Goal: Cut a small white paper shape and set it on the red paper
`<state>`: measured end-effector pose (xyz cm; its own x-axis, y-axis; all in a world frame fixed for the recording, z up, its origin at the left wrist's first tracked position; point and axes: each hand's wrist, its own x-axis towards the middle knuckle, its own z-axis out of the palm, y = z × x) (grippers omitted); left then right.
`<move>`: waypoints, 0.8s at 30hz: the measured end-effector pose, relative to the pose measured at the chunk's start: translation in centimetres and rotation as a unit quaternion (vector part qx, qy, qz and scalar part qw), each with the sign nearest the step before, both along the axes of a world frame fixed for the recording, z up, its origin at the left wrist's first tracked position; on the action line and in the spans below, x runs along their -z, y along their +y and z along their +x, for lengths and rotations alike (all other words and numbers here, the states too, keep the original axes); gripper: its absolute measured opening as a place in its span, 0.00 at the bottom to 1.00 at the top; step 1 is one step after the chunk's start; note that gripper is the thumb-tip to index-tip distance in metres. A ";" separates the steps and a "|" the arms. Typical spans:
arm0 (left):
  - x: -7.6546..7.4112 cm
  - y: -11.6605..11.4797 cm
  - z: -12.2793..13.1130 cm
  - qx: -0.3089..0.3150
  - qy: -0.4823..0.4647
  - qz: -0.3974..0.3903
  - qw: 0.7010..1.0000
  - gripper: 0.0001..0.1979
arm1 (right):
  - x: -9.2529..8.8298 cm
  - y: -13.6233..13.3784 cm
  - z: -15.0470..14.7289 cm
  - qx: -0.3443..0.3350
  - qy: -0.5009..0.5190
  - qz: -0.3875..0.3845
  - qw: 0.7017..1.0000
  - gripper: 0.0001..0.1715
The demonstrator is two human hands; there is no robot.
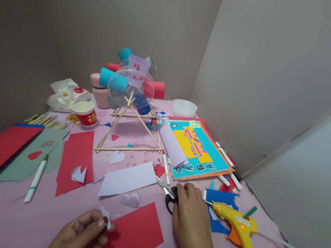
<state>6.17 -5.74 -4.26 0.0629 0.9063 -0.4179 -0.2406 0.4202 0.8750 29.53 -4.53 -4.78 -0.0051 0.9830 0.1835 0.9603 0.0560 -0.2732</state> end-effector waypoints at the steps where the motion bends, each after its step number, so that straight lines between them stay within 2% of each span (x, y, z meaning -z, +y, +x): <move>1: 0.0 0.0 0.0 0.001 0.003 0.002 1.000 0.11 | 0.0 0.0 0.0 -0.009 -0.009 -0.006 1.000 0.24; 5: -0.2 0.0 0.0 0.010 0.016 0.008 1.000 0.11 | -0.4 -0.1 -0.2 -0.028 -0.031 -0.020 0.999 0.27; 11: -0.4 0.1 -0.1 -0.006 0.024 0.019 1.000 0.10 | -0.7 -0.3 0.1 -0.028 -0.044 -0.052 0.997 0.24; 13: -0.4 0.1 -0.1 -0.019 0.022 0.016 0.999 0.09 | -0.6 -0.4 0.7 -0.031 0.016 -0.056 0.998 0.23; 16: -0.4 0.1 -0.2 -0.030 0.013 0.012 0.999 0.10 | -0.5 -0.7 1.5 -0.010 0.185 -0.066 0.980 0.20; 18: -0.4 0.2 -0.3 -0.035 0.006 0.006 0.999 0.11 | -0.6 -0.9 1.5 0.012 0.343 -0.079 0.936 0.19; 21: -0.3 0.2 -0.3 -0.032 -0.002 -0.001 0.999 0.12 | -0.9 -1.2 0.4 -0.003 0.580 -0.113 0.807 0.19; 22: -0.2 0.1 -0.3 -0.028 -0.004 0.000 1.000 0.12 | -0.9 -1.3 -0.2 -0.013 0.623 -0.131 0.771 0.20; 23: -0.2 0.1 -0.3 -0.025 -0.006 0.002 1.000 0.12 | -0.9 -1.4 -1.0 -0.023 0.645 -0.154 0.748 0.22; 24: -0.1 0.0 -0.3 -0.023 -0.008 0.004 1.000 0.12 | -0.9 -1.5 -1.8 -0.024 0.651 -0.175 0.738 0.22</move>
<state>5.92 -5.70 -4.12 0.0275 0.9120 -0.4092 -0.2729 0.4006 0.8747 27.77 -6.05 -3.90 -0.0848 0.9760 -0.2004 -0.1296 -0.2102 -0.9690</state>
